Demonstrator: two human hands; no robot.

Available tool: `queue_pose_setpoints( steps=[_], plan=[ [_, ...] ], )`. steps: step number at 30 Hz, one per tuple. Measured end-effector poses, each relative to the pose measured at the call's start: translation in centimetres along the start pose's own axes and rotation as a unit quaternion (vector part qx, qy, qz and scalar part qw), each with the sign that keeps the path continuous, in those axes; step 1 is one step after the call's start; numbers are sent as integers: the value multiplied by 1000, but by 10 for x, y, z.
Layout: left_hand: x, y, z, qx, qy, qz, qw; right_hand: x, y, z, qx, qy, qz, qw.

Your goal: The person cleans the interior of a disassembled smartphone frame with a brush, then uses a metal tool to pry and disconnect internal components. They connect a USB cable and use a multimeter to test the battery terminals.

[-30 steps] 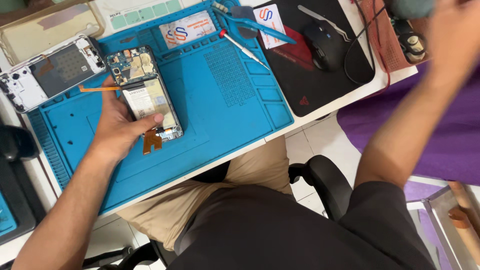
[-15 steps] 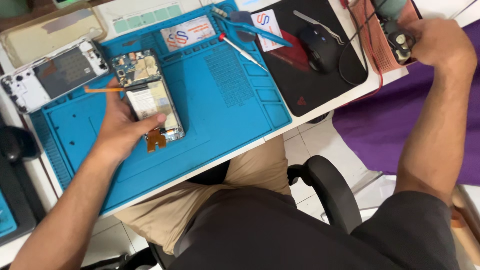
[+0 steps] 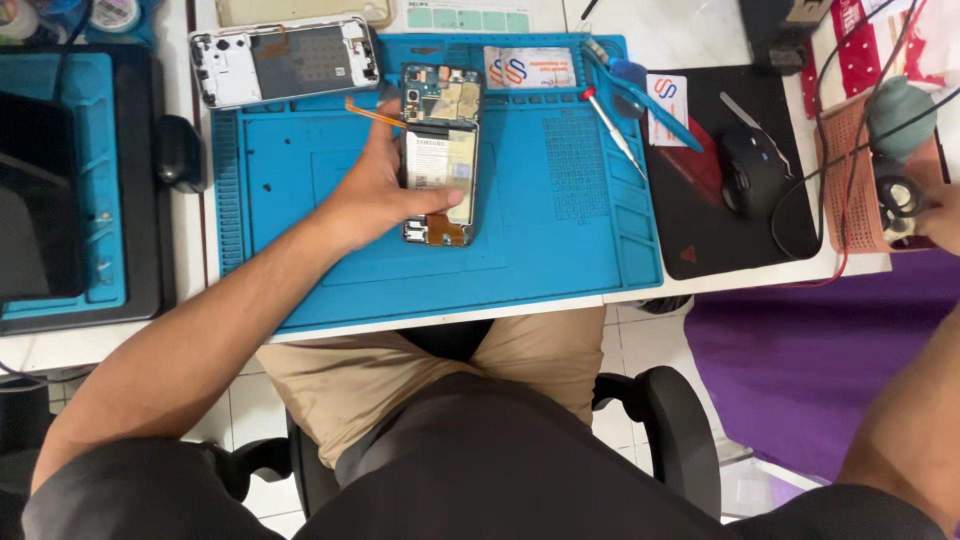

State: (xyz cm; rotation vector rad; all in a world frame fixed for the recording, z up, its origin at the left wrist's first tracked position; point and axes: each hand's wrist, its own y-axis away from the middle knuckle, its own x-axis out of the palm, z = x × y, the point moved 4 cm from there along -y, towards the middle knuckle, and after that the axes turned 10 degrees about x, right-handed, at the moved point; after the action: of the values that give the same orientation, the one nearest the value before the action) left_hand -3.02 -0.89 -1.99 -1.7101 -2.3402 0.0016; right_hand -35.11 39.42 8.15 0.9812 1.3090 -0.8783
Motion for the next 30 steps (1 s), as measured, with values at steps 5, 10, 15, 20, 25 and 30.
queue_pose_setpoints(
  steps=[5, 10, 15, 20, 25, 30],
  plan=[
    [0, 0, 1, 27, 14, 7, 1000, 6, 0, -4, 14, -21, -3, 1000],
    [3, -1, -4, 41, 28, 14, 999, 7, 1, -2, 16, -36, -10, 999],
    [6, 0, -15, 41, 5, 11, 999, 5, 0, -1, 16, -67, -22, 997],
    [3, 2, -21, 13, 5, -1, 1000, -3, -1, -15, 29, -158, -50, 986],
    [-1, 5, -21, 28, 12, -6, 1000, -24, 3, -33, 19, -309, -74, 948],
    [-10, 10, -15, 12, 23, -29, 999, -36, 19, -39, 1, -235, -153, 960]
  ],
)
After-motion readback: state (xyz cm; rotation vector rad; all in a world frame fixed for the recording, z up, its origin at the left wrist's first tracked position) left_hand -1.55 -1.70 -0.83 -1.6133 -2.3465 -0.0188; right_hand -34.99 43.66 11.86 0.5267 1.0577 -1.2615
